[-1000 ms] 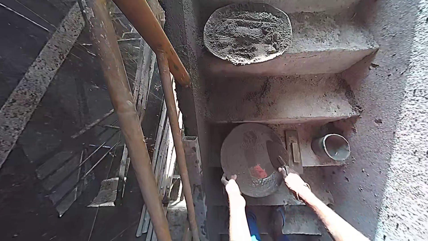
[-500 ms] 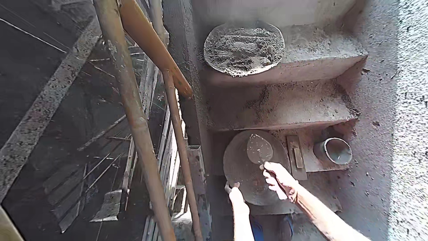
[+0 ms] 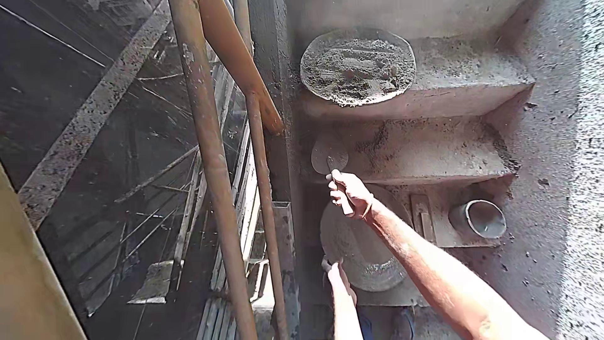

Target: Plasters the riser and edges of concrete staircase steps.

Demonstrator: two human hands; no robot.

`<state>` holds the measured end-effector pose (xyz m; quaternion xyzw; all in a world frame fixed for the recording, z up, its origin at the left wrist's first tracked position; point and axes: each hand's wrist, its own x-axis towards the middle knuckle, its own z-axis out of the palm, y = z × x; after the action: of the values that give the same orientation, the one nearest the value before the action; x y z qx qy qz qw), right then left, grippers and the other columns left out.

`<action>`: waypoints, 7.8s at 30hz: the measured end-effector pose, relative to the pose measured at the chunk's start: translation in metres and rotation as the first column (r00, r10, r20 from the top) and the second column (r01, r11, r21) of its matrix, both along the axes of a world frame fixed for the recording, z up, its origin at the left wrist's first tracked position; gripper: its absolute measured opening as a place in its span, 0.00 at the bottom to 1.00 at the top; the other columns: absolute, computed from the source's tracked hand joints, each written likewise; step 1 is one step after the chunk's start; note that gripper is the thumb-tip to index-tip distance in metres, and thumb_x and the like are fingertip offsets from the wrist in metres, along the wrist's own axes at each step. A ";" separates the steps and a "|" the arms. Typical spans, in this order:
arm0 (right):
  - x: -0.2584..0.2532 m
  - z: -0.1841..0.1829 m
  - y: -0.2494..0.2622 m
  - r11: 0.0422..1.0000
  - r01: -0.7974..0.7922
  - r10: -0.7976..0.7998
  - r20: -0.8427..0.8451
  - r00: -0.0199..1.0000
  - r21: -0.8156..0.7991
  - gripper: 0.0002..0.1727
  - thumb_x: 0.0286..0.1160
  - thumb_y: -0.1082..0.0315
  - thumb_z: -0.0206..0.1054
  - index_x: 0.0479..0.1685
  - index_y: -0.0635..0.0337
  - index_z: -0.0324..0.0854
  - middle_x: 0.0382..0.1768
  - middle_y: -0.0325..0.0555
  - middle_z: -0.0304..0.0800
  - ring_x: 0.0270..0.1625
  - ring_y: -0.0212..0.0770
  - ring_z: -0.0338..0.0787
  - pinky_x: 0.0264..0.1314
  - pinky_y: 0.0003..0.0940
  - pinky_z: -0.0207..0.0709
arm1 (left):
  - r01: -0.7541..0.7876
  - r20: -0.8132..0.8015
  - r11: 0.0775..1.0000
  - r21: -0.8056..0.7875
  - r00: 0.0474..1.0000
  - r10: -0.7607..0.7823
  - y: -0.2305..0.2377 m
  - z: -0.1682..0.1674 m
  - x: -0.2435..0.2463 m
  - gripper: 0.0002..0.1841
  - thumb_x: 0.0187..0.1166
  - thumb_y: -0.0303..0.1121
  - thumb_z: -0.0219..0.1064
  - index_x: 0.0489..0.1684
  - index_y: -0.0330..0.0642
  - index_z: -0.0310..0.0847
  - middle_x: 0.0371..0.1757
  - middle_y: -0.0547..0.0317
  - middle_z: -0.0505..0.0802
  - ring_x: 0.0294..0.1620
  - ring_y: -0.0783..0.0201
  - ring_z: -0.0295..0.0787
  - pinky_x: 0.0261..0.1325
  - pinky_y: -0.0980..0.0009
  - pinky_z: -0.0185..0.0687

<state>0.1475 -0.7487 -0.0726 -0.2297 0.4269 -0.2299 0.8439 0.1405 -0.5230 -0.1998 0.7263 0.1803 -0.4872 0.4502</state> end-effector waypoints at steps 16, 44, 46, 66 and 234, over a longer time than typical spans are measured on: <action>-0.252 -0.149 0.131 0.747 -0.615 0.409 -0.904 0.125 0.253 0.34 0.93 0.43 0.47 0.76 0.64 0.75 0.68 0.66 0.84 0.72 0.61 0.84 0.76 0.60 0.73 | 0.007 0.014 0.996 0.084 1.000 -0.008 -0.009 -0.004 0.001 0.33 0.86 0.38 0.60 0.92 0.58 0.52 0.87 0.41 0.68 0.85 0.36 0.62 0.71 0.23 0.62; 0.002 0.056 0.051 0.957 0.064 -0.027 0.132 0.991 -0.283 0.12 0.94 0.60 0.50 0.57 0.56 0.75 0.21 0.38 0.74 0.16 0.29 0.75 0.19 0.22 0.77 | 0.059 0.065 0.978 0.199 0.995 -0.073 -0.012 -0.008 0.005 0.31 0.83 0.38 0.64 0.88 0.47 0.63 0.83 0.41 0.74 0.80 0.39 0.70 0.64 0.30 0.71; -0.028 0.045 0.057 0.936 0.061 -0.050 0.041 0.998 -0.348 0.13 0.93 0.62 0.52 0.62 0.58 0.76 0.23 0.39 0.76 0.18 0.30 0.78 0.20 0.22 0.78 | 0.040 0.028 0.993 0.110 0.999 -0.043 -0.009 -0.004 0.006 0.31 0.86 0.37 0.60 0.90 0.52 0.58 0.87 0.42 0.69 0.84 0.39 0.63 0.70 0.28 0.64; -0.254 -0.128 0.136 0.875 -0.450 0.353 -0.874 0.335 0.180 0.24 0.94 0.49 0.49 0.57 0.62 0.77 0.35 0.51 0.82 0.31 0.46 0.85 0.39 0.46 0.82 | 0.055 0.061 0.993 0.106 0.996 -0.062 -0.003 -0.014 0.004 0.34 0.88 0.45 0.59 0.94 0.58 0.49 0.90 0.45 0.63 0.88 0.39 0.58 0.73 0.27 0.61; 0.088 -0.254 0.127 0.893 -0.381 0.165 -0.614 0.772 -0.239 0.28 0.90 0.55 0.58 0.79 0.68 0.74 0.73 0.64 0.82 0.76 0.56 0.81 0.83 0.50 0.69 | 0.102 0.783 0.990 -0.096 0.621 0.012 -0.043 0.036 0.119 0.23 0.89 0.29 0.49 0.81 0.28 0.61 0.79 0.42 0.72 0.78 0.63 0.71 0.78 0.72 0.66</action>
<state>0.2351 -0.6217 -0.3267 -0.4955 0.5761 -0.0940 0.6432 0.2591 -0.5657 -0.1636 0.8388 -0.0838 -0.1451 0.5180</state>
